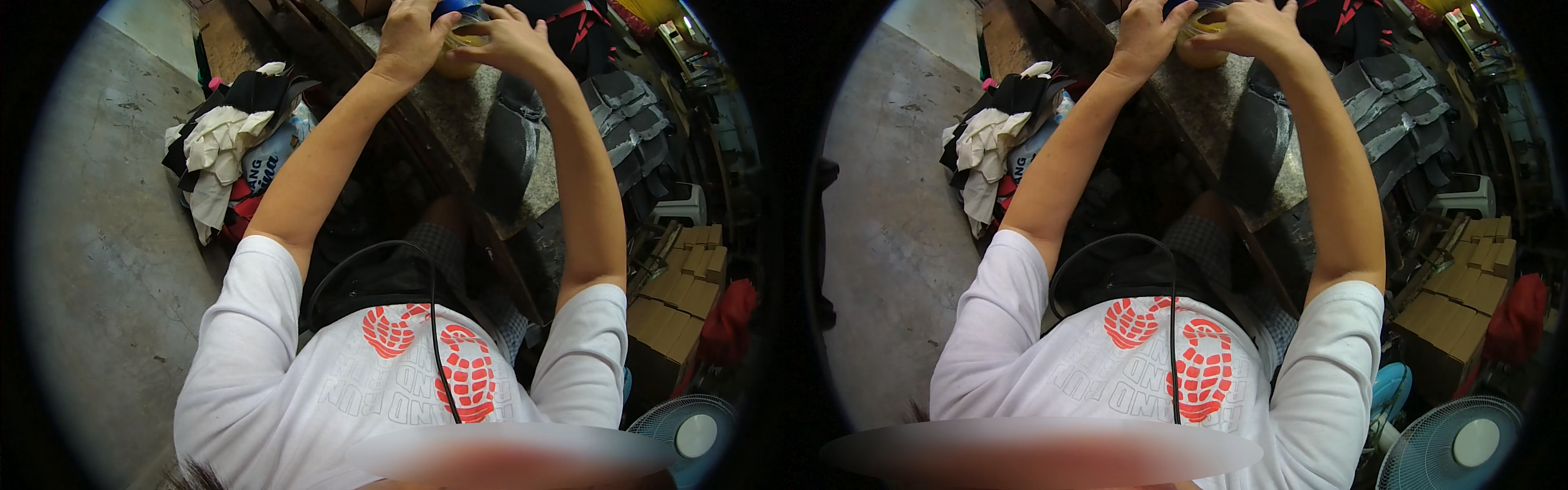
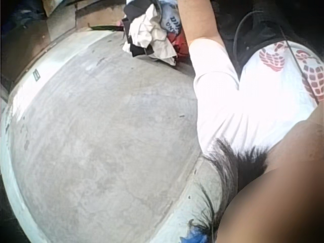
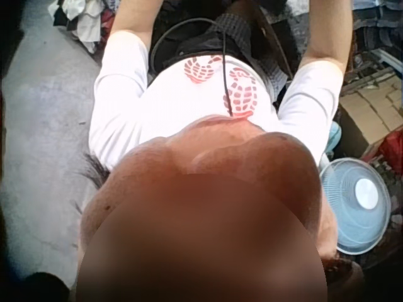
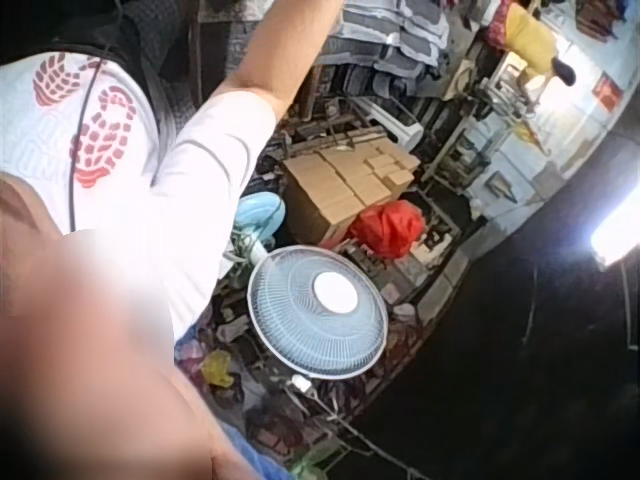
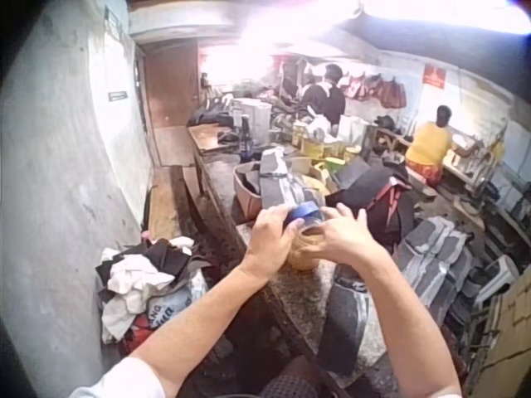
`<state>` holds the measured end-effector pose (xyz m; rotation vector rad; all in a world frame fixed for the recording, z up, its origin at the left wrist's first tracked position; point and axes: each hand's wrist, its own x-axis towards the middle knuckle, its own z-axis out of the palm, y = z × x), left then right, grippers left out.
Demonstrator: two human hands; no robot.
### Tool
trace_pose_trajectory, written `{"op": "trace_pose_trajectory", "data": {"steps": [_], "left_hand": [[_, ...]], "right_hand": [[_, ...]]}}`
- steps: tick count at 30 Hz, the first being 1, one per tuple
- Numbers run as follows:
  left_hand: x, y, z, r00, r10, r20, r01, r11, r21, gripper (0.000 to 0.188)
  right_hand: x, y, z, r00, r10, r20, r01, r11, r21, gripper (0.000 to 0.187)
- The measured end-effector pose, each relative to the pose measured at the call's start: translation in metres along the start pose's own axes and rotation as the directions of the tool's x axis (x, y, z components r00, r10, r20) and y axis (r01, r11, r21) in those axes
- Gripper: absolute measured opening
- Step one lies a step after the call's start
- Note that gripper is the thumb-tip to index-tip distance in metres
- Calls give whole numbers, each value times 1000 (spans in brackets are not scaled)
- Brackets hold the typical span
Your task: The person repeatedly applies a beige paste from a small jar onto black rubber strips using a small brush. They spread the paste evenly across the surface of each strip and place the treated pieces on a nearby stack.
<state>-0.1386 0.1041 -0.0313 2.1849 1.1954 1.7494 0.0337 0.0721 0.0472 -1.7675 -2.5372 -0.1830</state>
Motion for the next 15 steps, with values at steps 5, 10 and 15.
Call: {"op": "trace_pose_trajectory", "data": {"steps": [5,10,15], "left_hand": [[-3,1,-1,1000,9,14,-8,1000,-19,30],[-1,13,-13,983,175,57,-176,984,14,35],[-20,40,-28,974,223,-47,-207,951,230,51]], "right_hand": [[-6,-3,-16,999,28,-20,-27,999,26,56],[-56,13,-28,991,-23,-132,30,998,54,50],[-125,45,-39,896,-94,-434,253,912,324,43]]}}
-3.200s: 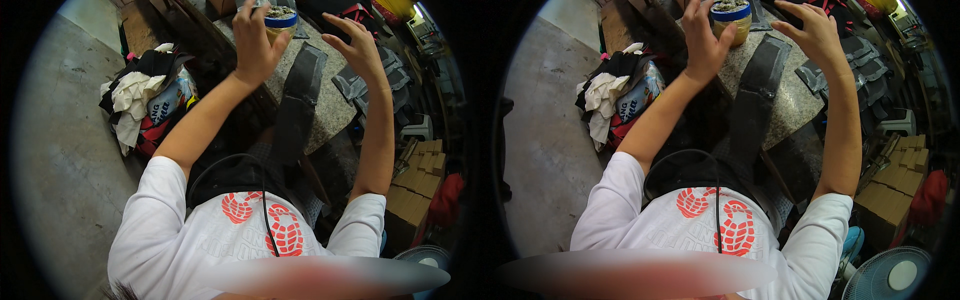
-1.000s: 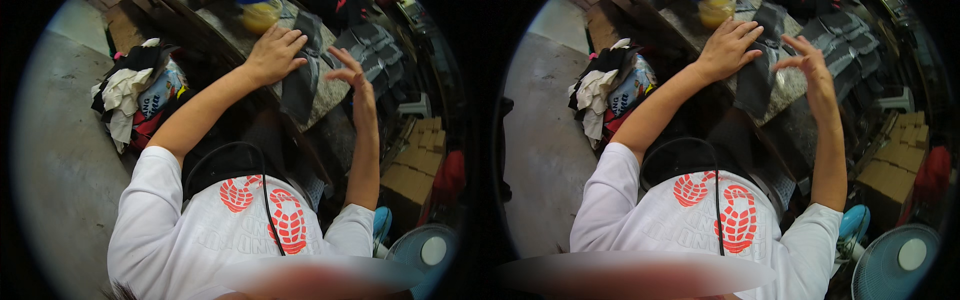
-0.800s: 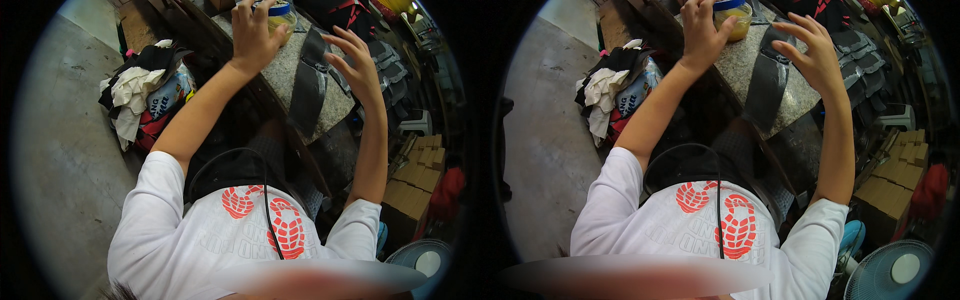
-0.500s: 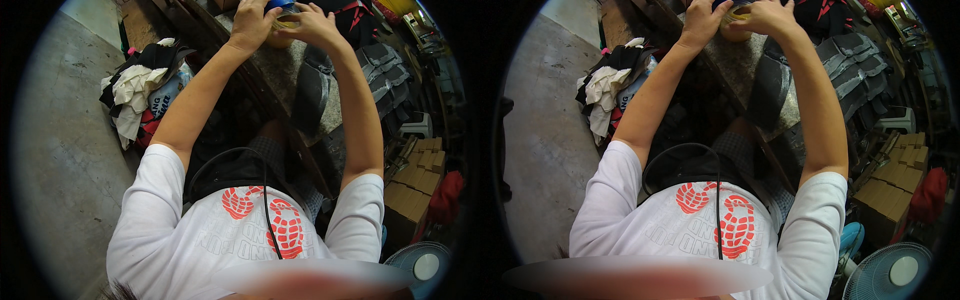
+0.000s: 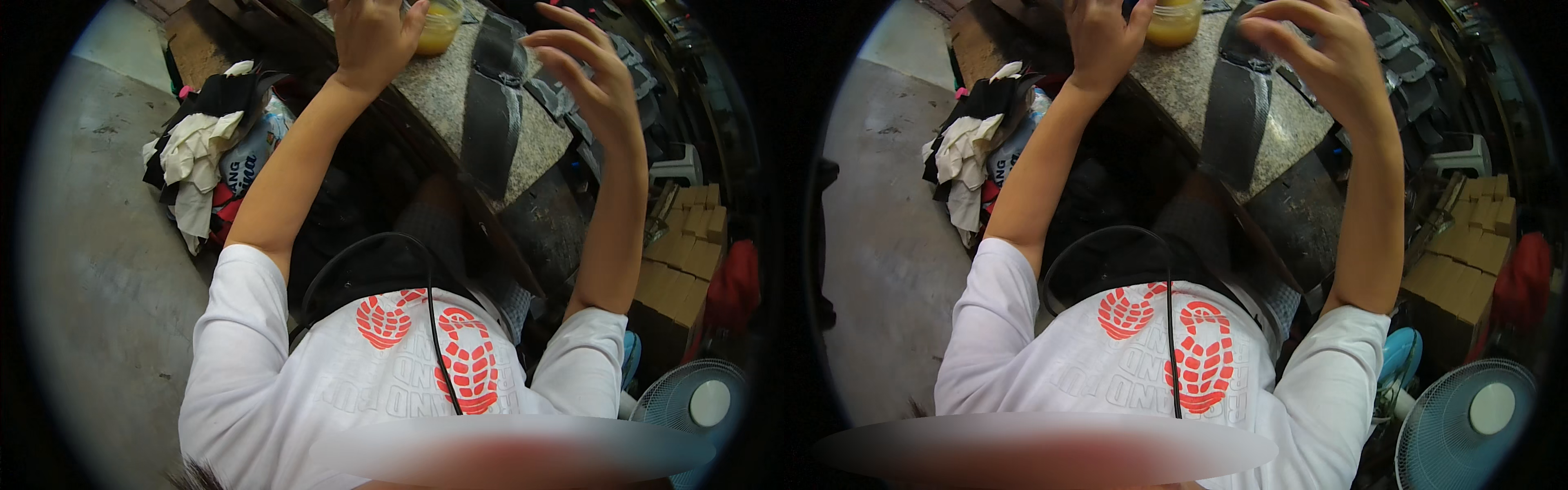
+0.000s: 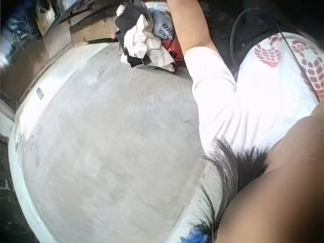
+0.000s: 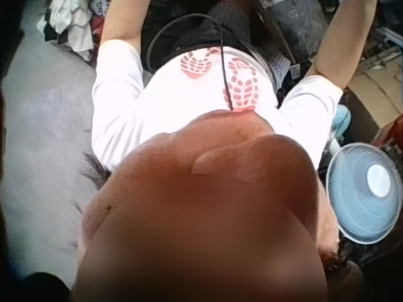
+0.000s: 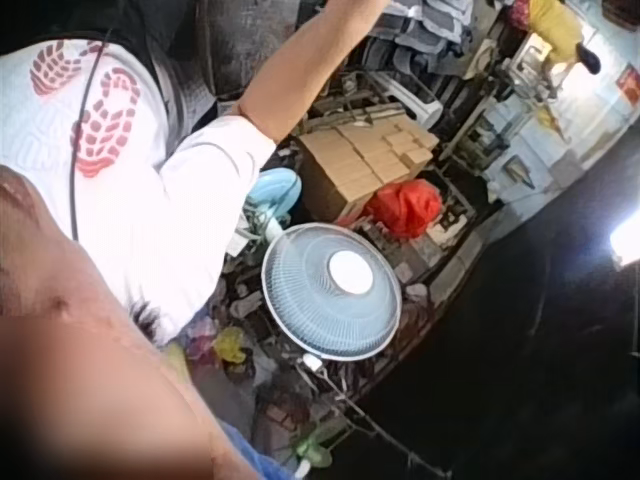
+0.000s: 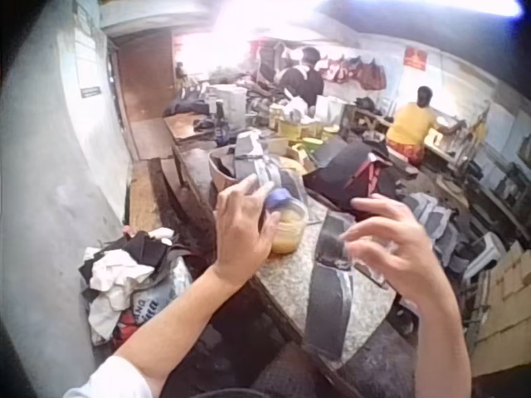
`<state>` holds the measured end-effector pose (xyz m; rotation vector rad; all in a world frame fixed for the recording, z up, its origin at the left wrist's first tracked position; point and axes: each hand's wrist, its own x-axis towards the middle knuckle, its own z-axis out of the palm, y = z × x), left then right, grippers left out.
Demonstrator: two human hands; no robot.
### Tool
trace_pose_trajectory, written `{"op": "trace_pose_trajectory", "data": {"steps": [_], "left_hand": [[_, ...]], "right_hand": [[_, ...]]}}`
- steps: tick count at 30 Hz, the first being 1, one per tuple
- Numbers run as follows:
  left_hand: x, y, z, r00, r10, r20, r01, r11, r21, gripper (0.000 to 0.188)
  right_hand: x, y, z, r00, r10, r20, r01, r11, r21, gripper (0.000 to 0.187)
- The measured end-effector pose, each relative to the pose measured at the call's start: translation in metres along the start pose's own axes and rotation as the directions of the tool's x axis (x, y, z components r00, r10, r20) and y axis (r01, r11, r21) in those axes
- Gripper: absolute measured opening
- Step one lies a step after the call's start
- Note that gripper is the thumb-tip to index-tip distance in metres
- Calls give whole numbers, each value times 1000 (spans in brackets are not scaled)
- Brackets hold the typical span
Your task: The person repeatedly applies a beige paste from a small jar onto black rubber strips using a small brush. They spread the paste evenly across the surface of each strip and place the treated pieces on a nearby stack.
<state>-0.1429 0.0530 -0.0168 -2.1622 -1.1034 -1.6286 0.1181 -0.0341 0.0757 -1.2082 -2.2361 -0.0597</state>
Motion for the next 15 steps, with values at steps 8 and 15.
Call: {"op": "trace_pose_trajectory", "data": {"steps": [8,15], "left_hand": [[-51,47,27,782,329,529,-151,924,-352,44],[-61,46,34,740,291,606,-197,956,-219,50]], "right_hand": [[-95,32,58,906,422,15,-405,858,315,78],[-115,33,92,926,379,9,-378,923,76,76]]}}
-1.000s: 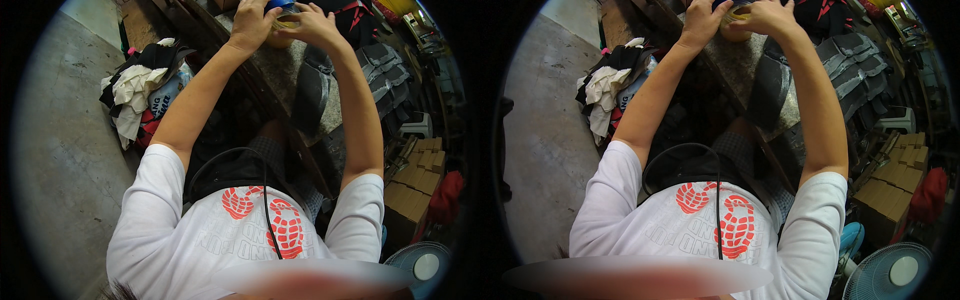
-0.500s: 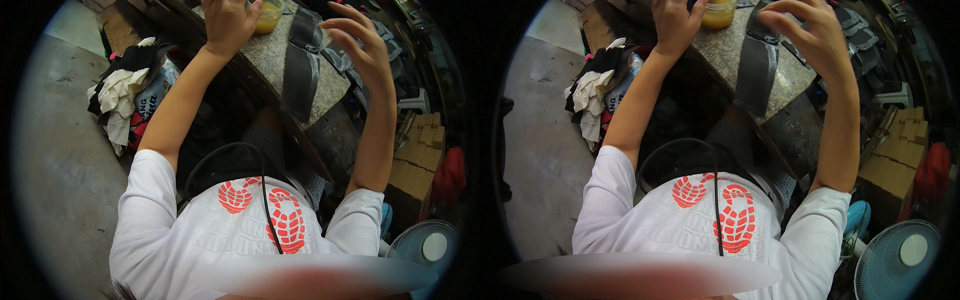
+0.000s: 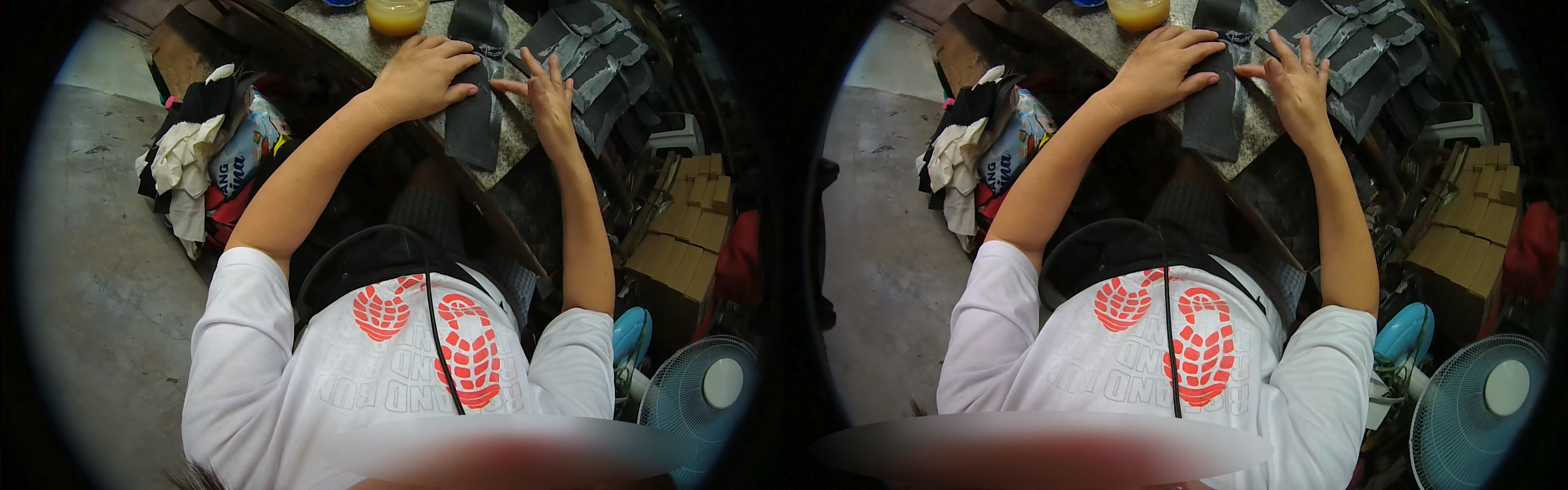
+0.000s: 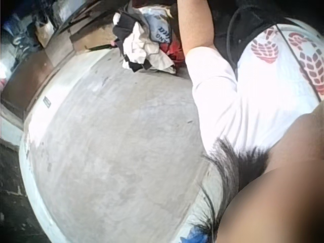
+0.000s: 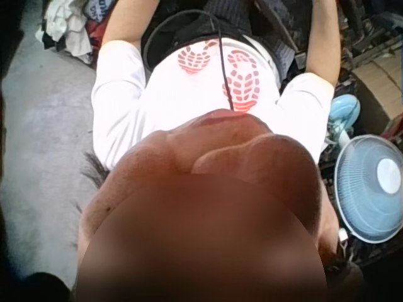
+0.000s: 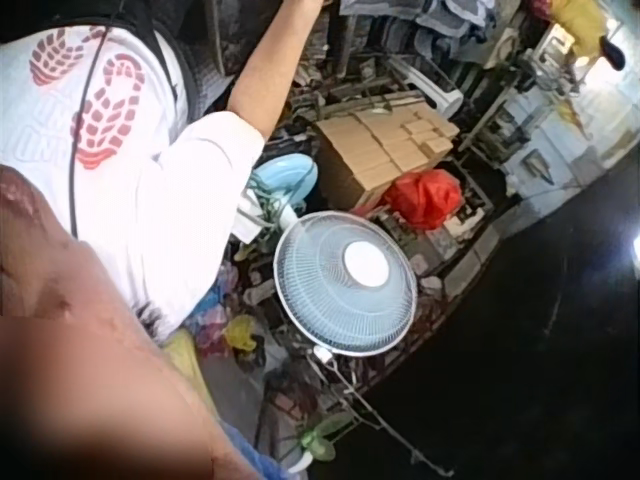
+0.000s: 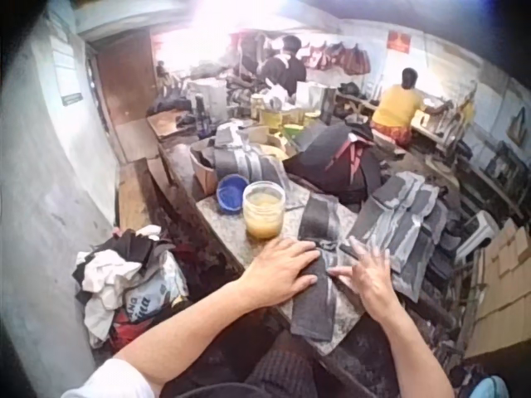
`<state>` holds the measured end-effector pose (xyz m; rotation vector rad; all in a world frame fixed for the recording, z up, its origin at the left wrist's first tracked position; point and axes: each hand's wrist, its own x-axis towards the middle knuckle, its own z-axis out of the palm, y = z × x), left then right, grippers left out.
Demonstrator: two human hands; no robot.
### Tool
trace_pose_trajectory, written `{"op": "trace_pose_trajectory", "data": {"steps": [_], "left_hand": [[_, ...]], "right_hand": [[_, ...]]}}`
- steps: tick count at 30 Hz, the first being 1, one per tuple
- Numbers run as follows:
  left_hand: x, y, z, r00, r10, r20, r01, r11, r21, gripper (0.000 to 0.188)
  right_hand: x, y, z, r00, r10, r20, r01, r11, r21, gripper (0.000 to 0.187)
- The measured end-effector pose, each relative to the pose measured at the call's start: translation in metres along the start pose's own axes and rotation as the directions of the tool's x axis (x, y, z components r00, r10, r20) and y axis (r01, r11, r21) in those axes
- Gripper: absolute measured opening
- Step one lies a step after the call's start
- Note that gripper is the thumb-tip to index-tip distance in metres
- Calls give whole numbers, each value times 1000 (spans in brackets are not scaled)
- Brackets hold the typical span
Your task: The person repeatedly applies a beige paste from a small jar onto black rubber strips using a small brush. They spread the paste evenly across the surface of each strip and place the treated pieces on a nearby stack.
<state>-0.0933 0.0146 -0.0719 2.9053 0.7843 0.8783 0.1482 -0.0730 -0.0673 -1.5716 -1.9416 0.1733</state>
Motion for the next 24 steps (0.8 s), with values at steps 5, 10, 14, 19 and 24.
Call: {"op": "trace_pose_trajectory", "data": {"steps": [5,10,14,19,24], "left_hand": [[1,1,1,1000,-15,17,14,999,30,52],[-2,3,-2,999,35,21,-36,995,93,72],[2,21,4,999,-53,12,50,980,194,86],[7,34,12,988,-126,-94,134,987,85,79],[-1,32,9,996,-83,-18,82,994,-75,67]], "right_hand": [[-46,-31,-12,990,-62,124,51,995,90,68],[-88,-58,-29,984,-64,168,55,997,58,69],[-95,-62,-38,994,91,58,-105,938,330,76],[-102,-77,-24,986,163,21,-163,987,-17,69],[-103,-93,-19,995,90,-32,-95,927,-363,59]]}}
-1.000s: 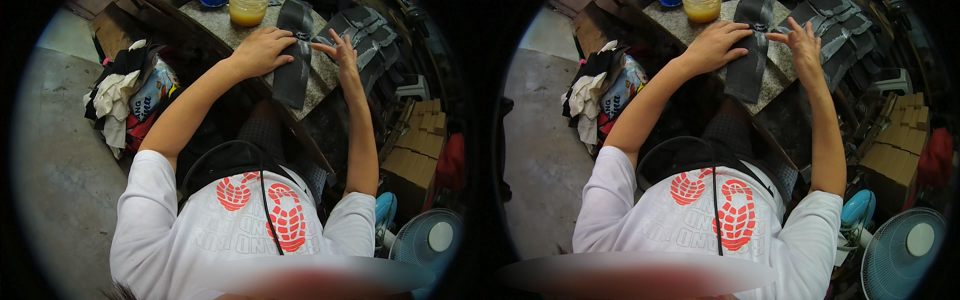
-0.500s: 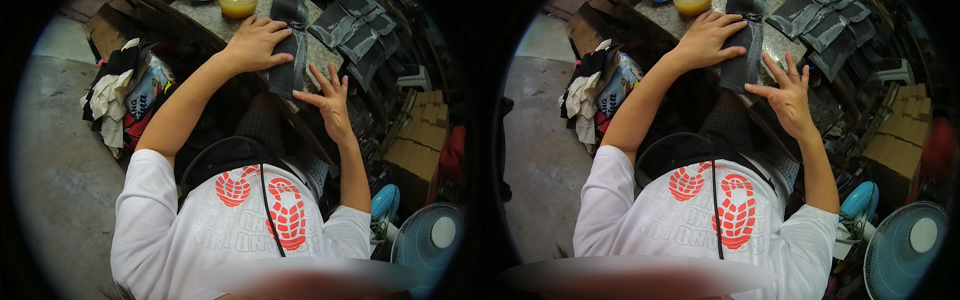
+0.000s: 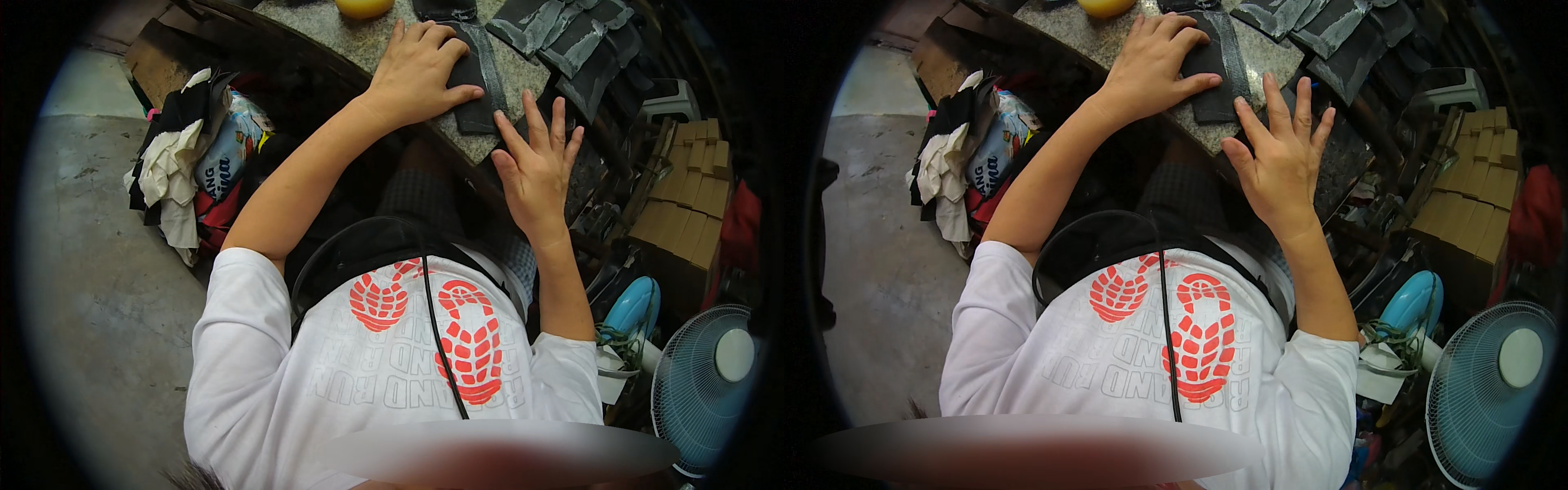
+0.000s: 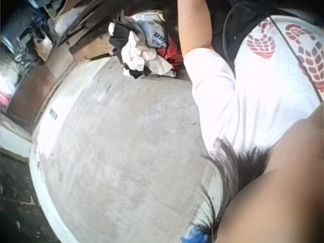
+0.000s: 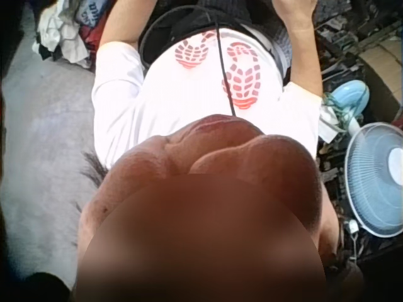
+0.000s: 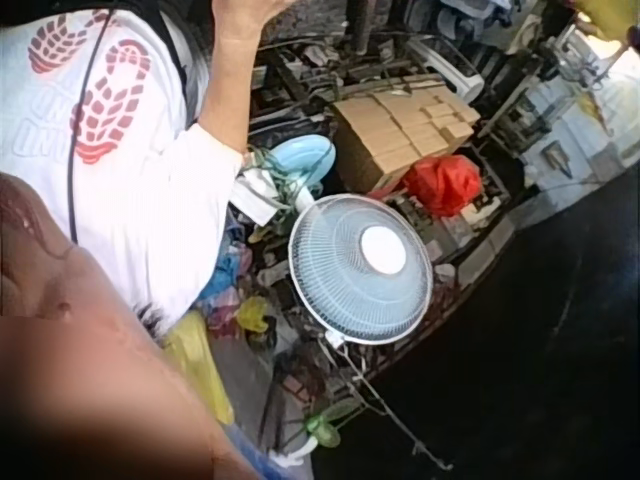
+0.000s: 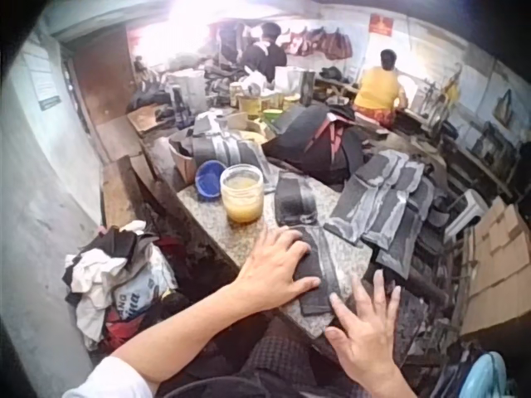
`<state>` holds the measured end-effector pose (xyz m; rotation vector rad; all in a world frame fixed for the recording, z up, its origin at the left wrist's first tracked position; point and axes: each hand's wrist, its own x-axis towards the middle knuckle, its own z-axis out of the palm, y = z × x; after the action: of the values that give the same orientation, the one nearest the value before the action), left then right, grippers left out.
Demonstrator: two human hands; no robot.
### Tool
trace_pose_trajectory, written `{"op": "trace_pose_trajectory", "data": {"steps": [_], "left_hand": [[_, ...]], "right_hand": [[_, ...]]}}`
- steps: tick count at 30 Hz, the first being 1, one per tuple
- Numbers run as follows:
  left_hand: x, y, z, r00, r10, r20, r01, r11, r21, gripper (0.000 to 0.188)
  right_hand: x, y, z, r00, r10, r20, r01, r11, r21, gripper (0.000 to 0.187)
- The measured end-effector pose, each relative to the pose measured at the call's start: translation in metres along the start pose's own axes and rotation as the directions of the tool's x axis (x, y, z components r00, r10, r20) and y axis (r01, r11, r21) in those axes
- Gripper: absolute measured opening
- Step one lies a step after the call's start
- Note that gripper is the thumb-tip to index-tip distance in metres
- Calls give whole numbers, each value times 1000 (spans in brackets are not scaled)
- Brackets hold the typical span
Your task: The person repeatedly applies a beige paste from a small jar onto black rubber strips using a small brush. They spread the paste evenly across the surface of each strip and place the treated pieces on a nearby stack.
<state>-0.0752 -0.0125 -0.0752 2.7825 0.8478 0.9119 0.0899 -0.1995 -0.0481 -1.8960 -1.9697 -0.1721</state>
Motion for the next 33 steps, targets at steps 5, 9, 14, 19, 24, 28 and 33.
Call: {"op": "trace_pose_trajectory", "data": {"steps": [5,9,14,19,24,28,33], "left_hand": [[-1,2,-1,1000,-15,23,14,999,35,64],[1,1,-3,998,-37,55,37,999,7,64],[3,3,-1,997,-60,38,59,998,8,64],[2,3,2,997,-69,26,68,997,22,63],[2,2,2,999,-51,14,51,998,27,64],[2,0,3,998,-51,34,50,998,23,64],[2,-2,-1,998,-35,42,36,999,-22,64]], "right_hand": [[9,-11,5,999,-44,-22,43,998,-38,59],[11,-10,6,993,-115,6,115,993,-13,56],[18,8,-3,993,120,16,-106,799,592,49],[15,-17,11,994,-111,-6,111,994,-26,47],[18,-2,3,992,-81,93,38,919,393,64],[26,35,-9,989,-135,-55,140,985,104,57],[20,38,-2,962,-269,32,269,936,-228,55]]}}
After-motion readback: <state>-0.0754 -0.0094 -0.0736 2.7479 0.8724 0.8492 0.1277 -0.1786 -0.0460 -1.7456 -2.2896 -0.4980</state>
